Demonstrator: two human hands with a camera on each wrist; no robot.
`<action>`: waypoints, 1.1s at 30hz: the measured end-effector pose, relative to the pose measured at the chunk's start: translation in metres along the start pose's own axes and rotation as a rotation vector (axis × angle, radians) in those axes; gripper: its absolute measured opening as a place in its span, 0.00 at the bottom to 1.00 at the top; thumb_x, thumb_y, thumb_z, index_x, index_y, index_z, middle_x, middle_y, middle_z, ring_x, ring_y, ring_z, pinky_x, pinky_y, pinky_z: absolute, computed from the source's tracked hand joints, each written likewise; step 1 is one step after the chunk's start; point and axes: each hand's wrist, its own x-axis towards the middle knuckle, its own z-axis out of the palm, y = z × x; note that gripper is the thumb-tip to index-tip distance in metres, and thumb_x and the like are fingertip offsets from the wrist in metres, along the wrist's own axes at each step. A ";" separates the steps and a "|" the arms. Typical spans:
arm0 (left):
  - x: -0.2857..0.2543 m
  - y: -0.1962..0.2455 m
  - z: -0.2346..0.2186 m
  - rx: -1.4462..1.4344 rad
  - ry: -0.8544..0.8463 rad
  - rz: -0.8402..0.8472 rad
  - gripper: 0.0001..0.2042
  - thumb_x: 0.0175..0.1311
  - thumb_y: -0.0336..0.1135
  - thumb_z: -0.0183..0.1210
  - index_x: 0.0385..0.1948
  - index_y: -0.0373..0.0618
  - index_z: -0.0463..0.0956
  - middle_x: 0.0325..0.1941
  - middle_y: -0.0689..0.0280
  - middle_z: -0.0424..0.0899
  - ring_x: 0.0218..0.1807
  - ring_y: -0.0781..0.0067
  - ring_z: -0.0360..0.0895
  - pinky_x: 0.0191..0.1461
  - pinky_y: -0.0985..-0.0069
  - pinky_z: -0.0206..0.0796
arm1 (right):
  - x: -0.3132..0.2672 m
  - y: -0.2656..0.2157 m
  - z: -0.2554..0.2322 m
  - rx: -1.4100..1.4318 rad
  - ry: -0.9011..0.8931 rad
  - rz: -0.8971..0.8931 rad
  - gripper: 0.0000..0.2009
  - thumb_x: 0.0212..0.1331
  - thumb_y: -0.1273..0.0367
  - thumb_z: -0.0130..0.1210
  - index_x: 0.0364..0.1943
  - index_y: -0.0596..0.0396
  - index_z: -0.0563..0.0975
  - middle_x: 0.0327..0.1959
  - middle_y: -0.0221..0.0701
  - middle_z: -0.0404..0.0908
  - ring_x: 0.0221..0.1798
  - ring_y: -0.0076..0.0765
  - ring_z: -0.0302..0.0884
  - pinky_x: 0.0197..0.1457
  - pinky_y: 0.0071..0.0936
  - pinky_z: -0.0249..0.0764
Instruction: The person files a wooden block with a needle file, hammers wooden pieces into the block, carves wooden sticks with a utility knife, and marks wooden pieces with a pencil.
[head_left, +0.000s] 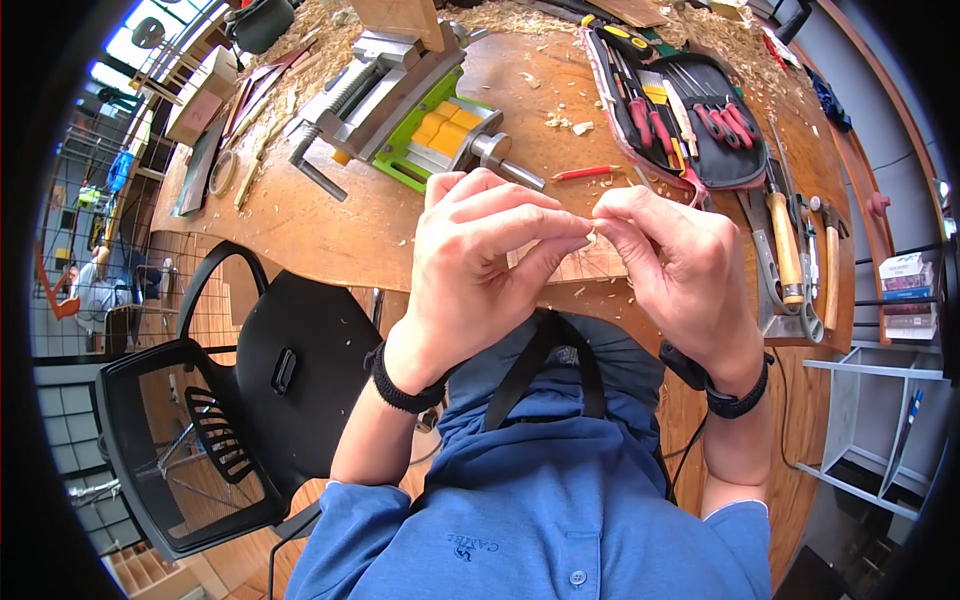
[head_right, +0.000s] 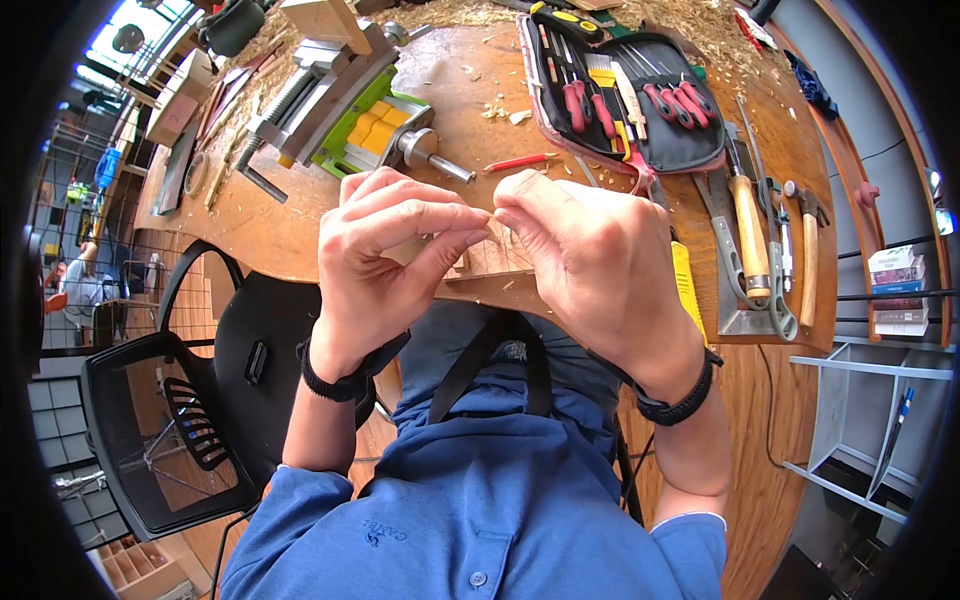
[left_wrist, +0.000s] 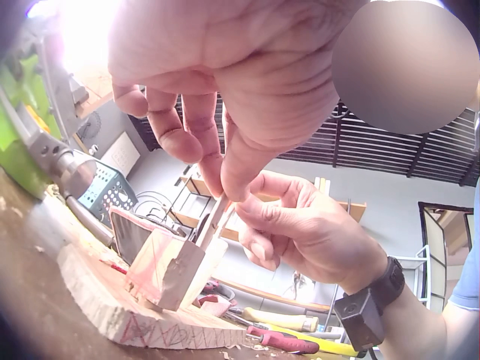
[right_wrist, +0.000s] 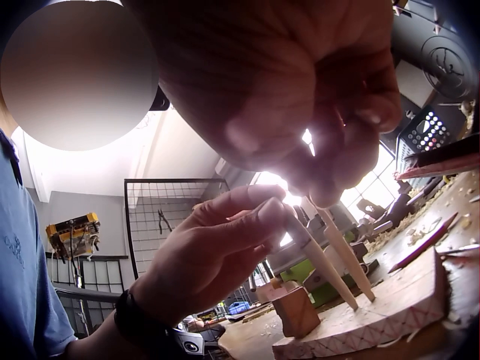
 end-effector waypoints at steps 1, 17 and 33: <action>-0.001 0.000 0.000 -0.005 -0.002 -0.006 0.08 0.56 0.30 0.79 0.38 0.50 0.94 0.37 0.69 0.94 0.39 0.71 0.85 0.52 0.71 0.68 | 0.000 0.000 0.000 -0.006 -0.006 -0.003 0.04 0.66 0.73 0.68 0.42 0.55 0.85 0.34 0.44 0.88 0.38 0.56 0.89 0.39 0.45 0.81; -0.024 0.004 -0.026 0.008 -0.091 -0.162 0.23 0.50 0.29 0.81 0.51 0.40 0.89 0.51 0.57 0.92 0.52 0.60 0.86 0.63 0.65 0.71 | -0.035 0.009 -0.057 0.003 0.155 0.192 0.04 0.73 0.75 0.67 0.47 0.60 0.86 0.35 0.32 0.90 0.29 0.23 0.84 0.33 0.22 0.77; -0.033 -0.013 -0.008 0.079 -0.295 -0.324 0.28 0.45 0.32 0.83 0.53 0.46 0.87 0.54 0.63 0.93 0.50 0.59 0.83 0.62 0.62 0.70 | -0.075 0.014 -0.051 -0.143 -0.063 0.357 0.06 0.62 0.82 0.65 0.41 0.61 0.83 0.37 0.44 0.86 0.39 0.55 0.87 0.44 0.43 0.81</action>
